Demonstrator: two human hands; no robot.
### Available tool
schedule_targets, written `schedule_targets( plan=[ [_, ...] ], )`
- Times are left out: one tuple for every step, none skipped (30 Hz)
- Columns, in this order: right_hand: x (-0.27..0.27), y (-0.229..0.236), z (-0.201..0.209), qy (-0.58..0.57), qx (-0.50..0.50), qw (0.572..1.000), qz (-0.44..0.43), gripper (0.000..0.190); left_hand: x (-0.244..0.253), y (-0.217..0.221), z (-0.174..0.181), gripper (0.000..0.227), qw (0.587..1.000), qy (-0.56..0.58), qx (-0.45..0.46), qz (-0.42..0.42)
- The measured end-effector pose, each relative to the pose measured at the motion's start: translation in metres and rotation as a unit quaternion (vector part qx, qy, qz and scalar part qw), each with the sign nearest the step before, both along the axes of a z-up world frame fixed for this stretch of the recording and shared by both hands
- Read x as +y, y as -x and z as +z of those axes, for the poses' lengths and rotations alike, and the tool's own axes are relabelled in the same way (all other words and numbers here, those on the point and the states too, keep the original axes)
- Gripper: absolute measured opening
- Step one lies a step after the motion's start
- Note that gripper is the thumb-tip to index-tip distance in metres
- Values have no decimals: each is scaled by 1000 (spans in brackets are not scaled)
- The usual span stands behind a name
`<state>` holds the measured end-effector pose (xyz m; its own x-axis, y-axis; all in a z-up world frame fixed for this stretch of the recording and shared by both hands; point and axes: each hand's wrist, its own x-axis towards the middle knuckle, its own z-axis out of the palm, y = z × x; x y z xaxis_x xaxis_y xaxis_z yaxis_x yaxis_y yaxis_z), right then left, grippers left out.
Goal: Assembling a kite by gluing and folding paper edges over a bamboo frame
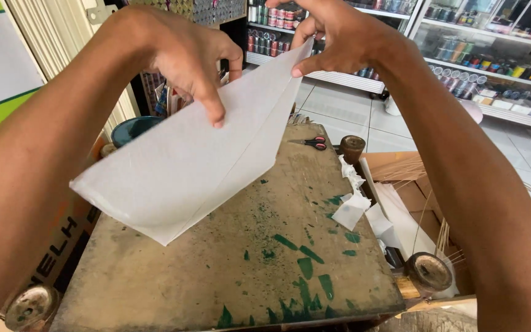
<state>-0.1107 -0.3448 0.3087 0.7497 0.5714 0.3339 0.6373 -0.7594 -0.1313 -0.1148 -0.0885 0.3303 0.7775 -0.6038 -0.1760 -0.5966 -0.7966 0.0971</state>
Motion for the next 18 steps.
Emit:
schedule_targets(
  plan=[
    [4,1,2,15,14,1000,-20,95,2,0,-2,51,1000,-11,-26,-1],
    [9,5,3,15,15,1000,-20,95,1,-3,-4,51,1000,-10,-24,-1],
    [15,10,5,25,38,996,-72,96,0,-7,-4,47,999,-12,-28,-11],
    [20,15,7,36,60,990,-122,98,-1,-10,-5,43,999,-14,-31,-22],
    [24,17,9,37,59,990,-122,98,-1,-10,-5,43,999,-13,-32,-22],
    [27,20,10,40,70,985,-154,97,-2,-10,-4,48,998,-23,-47,-20],
    [31,22,10,42,82,979,-184,96,-3,-10,-4,53,997,-35,-61,-18],
    [35,25,11,42,83,979,-184,96,-3,-10,-3,53,997,-34,-60,-17],
    [38,27,13,36,92,974,-206,95,-4,-9,-1,52,997,-44,-62,-15],
    [41,30,15,29,100,968,-228,94,-5,-9,2,51,996,-53,-65,-12],
    [41,31,16,28,98,968,-228,94,-6,-9,3,51,996,-53,-67,-12],
    [42,32,17,32,103,965,-240,92,-6,-10,4,51,995,-59,-80,-16],
    [43,34,16,36,110,961,-251,89,-7,-11,3,51,994,-64,-90,-21],
    [38,31,13,36,110,961,-250,89,-10,-19,1,51,994,-64,-89,-20],
    [34,27,11,52,94,967,-231,89,-12,-28,0,52,991,-67,-110,-32],
    [29,24,9,68,78,972,-211,89,-14,-37,-2,54,988,-71,-131,-44],
    [30,26,9,68,78,972,-211,89,-16,-38,-2,54,988,-70,-131,-43],
    [32,28,10,67,86,971,-211,88,-18,-40,-1,50,988,-63,-132,-53]
  ],
)
